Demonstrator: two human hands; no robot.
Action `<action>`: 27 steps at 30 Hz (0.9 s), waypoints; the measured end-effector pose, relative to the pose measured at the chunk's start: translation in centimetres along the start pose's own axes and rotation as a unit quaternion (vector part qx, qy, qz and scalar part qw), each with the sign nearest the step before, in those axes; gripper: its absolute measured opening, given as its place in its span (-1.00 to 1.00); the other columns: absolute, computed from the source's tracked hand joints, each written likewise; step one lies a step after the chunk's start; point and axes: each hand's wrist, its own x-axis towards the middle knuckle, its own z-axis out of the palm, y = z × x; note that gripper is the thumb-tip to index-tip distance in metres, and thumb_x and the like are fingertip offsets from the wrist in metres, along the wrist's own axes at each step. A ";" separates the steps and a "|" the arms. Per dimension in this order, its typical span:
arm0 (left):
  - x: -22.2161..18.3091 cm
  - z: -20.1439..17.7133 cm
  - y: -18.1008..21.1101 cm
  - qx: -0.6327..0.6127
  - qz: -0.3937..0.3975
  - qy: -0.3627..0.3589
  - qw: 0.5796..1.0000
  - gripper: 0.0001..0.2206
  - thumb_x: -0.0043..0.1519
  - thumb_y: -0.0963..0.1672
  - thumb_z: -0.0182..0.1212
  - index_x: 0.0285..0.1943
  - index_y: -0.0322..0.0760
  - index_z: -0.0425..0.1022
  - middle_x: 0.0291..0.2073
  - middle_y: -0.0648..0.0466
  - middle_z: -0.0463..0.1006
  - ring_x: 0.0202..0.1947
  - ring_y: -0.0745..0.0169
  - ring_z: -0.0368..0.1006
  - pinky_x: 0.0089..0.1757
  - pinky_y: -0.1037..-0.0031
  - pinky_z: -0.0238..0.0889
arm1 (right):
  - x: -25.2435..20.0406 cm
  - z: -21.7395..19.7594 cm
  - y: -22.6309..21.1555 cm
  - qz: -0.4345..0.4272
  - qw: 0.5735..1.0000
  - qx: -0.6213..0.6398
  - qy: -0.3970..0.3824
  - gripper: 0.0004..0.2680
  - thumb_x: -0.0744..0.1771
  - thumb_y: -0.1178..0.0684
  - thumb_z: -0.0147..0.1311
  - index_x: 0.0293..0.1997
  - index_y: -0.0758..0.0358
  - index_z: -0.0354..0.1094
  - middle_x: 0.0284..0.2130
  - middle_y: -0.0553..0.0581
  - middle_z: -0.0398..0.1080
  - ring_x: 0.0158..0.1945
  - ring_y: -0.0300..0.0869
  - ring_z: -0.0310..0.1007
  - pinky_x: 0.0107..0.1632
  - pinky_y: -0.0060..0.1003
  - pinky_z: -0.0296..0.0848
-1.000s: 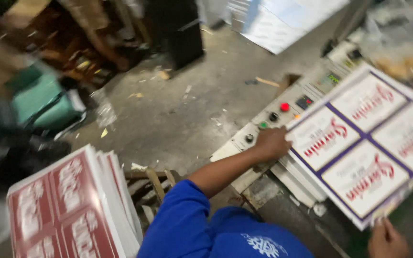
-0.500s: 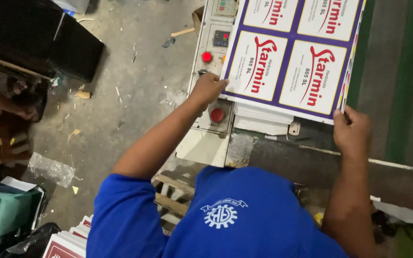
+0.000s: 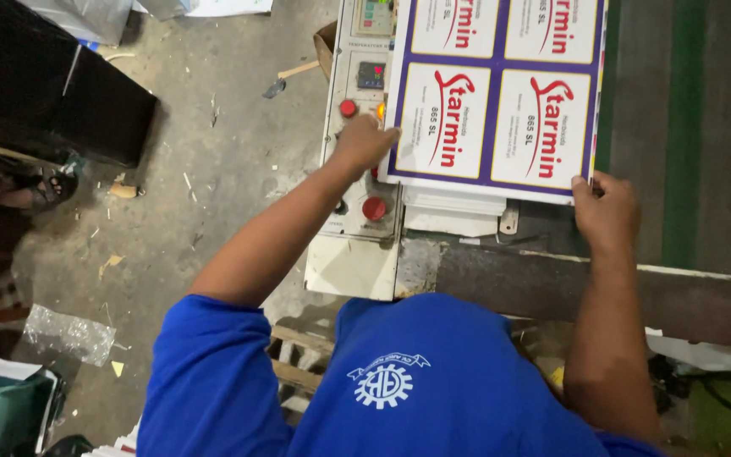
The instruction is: Inspecting and sorting stacks of printed product labels on a production machine.
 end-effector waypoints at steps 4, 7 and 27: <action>-1.2 0.6 0.8 0.020 0.016 0.023 0.999 -0.58 0.11 -0.01 0.34 -0.12 -0.53 0.51 -0.23 -0.31 0.61 -0.15 -0.17 0.57 -0.10 0.21 0.41 | -0.5 -0.8 -1.1 -0.004 1.000 0.018 -0.023 -0.73 0.37 -0.05 0.20 0.07 0.35 0.52 -0.29 0.27 0.55 -0.23 -0.04 0.55 -0.08 -0.09 0.45; -1.5 0.5 1.4 -0.045 -0.009 0.034 0.998 -0.48 0.08 -0.05 0.36 0.03 -0.65 0.38 -0.15 -0.35 0.58 -0.11 -0.16 0.58 -0.08 0.24 0.43 | -0.5 -0.7 -1.3 0.017 0.999 0.010 -0.050 -0.74 0.37 -0.05 0.18 0.09 0.30 0.53 -0.28 0.23 0.58 -0.20 -0.07 0.57 -0.02 -0.10 0.46; -1.1 -2.0 3.7 -0.242 -0.194 -0.060 0.949 -0.51 0.11 -0.08 0.30 0.11 -0.61 0.42 -0.17 -0.21 0.61 -0.25 -0.04 0.61 -0.27 0.21 0.46 | 1.1 0.9 2.6 -0.021 1.000 0.020 0.001 -0.72 0.34 -0.05 0.34 0.02 0.38 0.54 -0.22 0.27 0.51 -0.21 -0.06 0.53 -0.14 -0.12 0.47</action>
